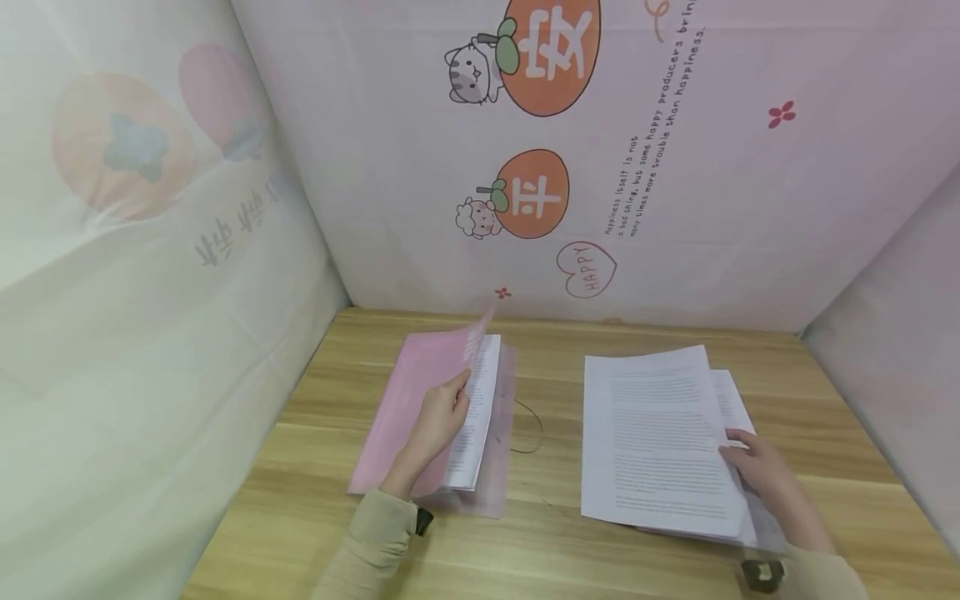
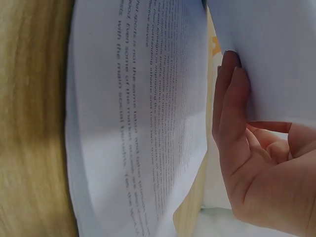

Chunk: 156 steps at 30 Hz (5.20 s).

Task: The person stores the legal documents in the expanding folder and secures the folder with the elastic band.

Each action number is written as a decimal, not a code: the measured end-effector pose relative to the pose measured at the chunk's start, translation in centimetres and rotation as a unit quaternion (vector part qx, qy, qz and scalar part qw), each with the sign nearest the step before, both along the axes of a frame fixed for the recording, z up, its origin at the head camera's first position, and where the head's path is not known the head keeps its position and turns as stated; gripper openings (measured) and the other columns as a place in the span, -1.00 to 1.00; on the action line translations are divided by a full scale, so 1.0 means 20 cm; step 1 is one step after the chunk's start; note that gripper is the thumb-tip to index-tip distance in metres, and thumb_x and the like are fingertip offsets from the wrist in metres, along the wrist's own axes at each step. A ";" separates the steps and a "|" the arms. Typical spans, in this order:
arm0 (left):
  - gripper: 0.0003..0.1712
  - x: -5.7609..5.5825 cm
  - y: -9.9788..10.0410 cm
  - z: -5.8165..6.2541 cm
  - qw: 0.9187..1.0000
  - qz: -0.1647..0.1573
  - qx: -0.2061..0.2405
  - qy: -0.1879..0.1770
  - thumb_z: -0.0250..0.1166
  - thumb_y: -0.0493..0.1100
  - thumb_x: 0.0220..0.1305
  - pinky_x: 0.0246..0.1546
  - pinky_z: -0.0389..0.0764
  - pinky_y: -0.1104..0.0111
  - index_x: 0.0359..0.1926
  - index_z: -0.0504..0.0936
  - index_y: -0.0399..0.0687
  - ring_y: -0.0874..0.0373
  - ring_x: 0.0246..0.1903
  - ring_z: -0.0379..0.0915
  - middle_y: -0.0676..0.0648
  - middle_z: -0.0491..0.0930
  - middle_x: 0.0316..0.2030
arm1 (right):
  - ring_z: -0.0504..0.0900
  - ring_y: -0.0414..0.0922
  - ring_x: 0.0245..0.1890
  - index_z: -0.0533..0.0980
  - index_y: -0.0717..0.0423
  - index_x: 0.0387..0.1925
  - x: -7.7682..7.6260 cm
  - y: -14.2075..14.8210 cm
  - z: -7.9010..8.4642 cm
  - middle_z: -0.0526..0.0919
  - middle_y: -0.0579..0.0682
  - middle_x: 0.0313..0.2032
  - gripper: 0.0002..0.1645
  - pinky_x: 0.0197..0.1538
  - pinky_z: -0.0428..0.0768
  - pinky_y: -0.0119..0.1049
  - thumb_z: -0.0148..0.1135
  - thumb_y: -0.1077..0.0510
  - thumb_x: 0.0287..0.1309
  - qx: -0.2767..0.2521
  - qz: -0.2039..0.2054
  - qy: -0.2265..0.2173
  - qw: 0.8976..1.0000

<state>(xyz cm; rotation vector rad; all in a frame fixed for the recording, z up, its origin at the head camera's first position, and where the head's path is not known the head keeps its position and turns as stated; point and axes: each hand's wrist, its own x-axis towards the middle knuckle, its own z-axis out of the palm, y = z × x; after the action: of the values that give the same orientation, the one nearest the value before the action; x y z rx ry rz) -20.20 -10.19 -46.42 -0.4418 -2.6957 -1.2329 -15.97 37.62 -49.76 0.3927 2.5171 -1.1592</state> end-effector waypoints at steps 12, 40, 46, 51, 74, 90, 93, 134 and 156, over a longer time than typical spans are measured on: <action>-0.47 0.00 0.00 0.00 1.000 0.005 -0.002 0.000 -0.02 -0.41 0.31 -0.73 0.09 0.65 0.28 0.40 -0.49 0.38 -0.77 0.00 0.10 0.20 -0.70 | 0.27 0.24 0.20 -0.11 0.47 0.47 0.01 0.00 0.02 0.05 0.53 0.36 -0.15 0.01 0.40 -0.26 -0.21 -0.06 0.47 -0.038 -0.010 -0.002 0.999; -0.48 0.00 -0.02 0.04 1.000 0.015 0.015 0.001 -0.04 -0.42 0.30 -0.75 0.05 0.62 0.27 0.42 -0.49 0.43 -0.79 -0.10 0.07 0.21 -0.68 | 0.55 -0.41 -0.30 -0.10 0.51 0.46 0.02 -0.05 0.04 0.59 0.18 -0.01 -0.25 -0.22 0.60 -0.40 -0.24 0.06 0.52 -0.087 -0.015 0.028 0.996; -0.49 0.01 -0.01 0.04 1.000 0.013 0.016 0.007 -0.03 -0.43 0.30 -0.76 0.05 0.62 0.26 0.43 -0.49 0.45 -0.80 -0.10 0.07 0.21 -0.68 | 0.56 -0.40 -0.31 -0.07 0.49 0.46 0.03 -0.06 0.05 0.62 -0.04 -0.11 -0.26 -0.23 0.61 -0.39 -0.21 0.05 0.50 -0.095 -0.020 0.032 0.995; -0.49 0.00 -0.01 0.05 1.000 0.016 0.017 0.005 -0.03 -0.42 0.30 -0.76 0.03 0.62 0.27 0.43 -0.48 0.44 -0.79 -0.11 0.08 0.19 -0.69 | 0.57 -0.39 -0.32 -0.06 0.44 0.47 0.02 -0.08 0.05 0.60 -0.18 -0.19 -0.24 -0.23 0.61 -0.38 -0.18 0.04 0.48 -0.104 -0.033 0.027 0.994; -0.47 0.00 -0.01 0.03 1.000 0.019 0.023 -0.001 -0.03 -0.42 0.30 -0.77 0.02 0.62 0.28 0.43 -0.46 0.43 -0.79 -0.10 0.07 0.22 -0.68 | 0.56 -0.39 -0.23 -0.09 0.40 0.50 -0.06 -0.28 0.04 0.28 0.50 0.30 -0.24 -0.19 0.62 -0.40 -0.21 0.02 0.51 -0.116 -0.018 0.027 0.993; -0.46 0.00 -0.02 0.03 0.999 0.020 0.033 -0.019 -0.04 -0.40 0.31 -0.79 0.04 0.60 0.31 0.39 -0.46 0.38 -0.80 -0.11 -0.14 0.48 -0.63 | 0.59 -0.28 -0.19 -0.01 0.35 0.50 -0.10 -0.37 0.01 0.33 0.46 0.28 -0.26 -0.18 0.62 -0.35 -0.18 0.01 0.50 -0.118 -0.015 0.026 0.993; -0.46 -0.01 -0.02 0.03 0.999 0.019 0.033 -0.017 -0.04 -0.41 0.31 -0.79 0.03 0.60 0.31 0.39 -0.46 0.37 -0.80 -0.11 -0.14 0.48 -0.65 | 0.59 -0.28 -0.21 0.00 0.34 0.50 -0.10 -0.40 0.00 0.36 0.46 0.27 -0.27 -0.20 0.61 -0.35 -0.17 0.03 0.50 -0.125 -0.013 0.026 0.992; -0.46 0.00 -0.02 0.04 0.999 0.028 0.029 0.007 -0.02 -0.40 0.29 -0.72 0.13 0.55 0.28 0.42 -0.45 0.34 -0.72 -0.06 -0.32 0.59 -0.52 | 0.58 0.10 0.14 0.11 0.32 0.47 -0.17 -0.66 -0.06 0.39 0.41 0.29 -0.32 0.15 0.61 -0.07 -0.14 0.05 0.47 -0.147 -0.002 0.030 0.989; -0.47 0.00 -0.02 0.05 0.999 0.037 0.026 0.012 0.00 -0.41 0.28 -0.66 0.23 0.53 0.27 0.45 -0.42 0.34 -0.69 0.02 -0.36 0.61 -0.48 | 0.42 0.24 0.31 0.07 0.29 0.49 -0.18 -0.66 -0.06 0.29 0.39 0.37 -0.30 0.29 0.50 0.06 -0.15 0.04 0.47 -0.148 -0.004 0.030 0.989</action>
<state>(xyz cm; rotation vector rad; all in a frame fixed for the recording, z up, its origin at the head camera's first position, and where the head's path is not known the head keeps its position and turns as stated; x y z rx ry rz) -20.23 -10.63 -45.43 -0.3446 -2.6287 -1.2654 -19.58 24.32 -50.95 0.2945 2.3422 -1.5394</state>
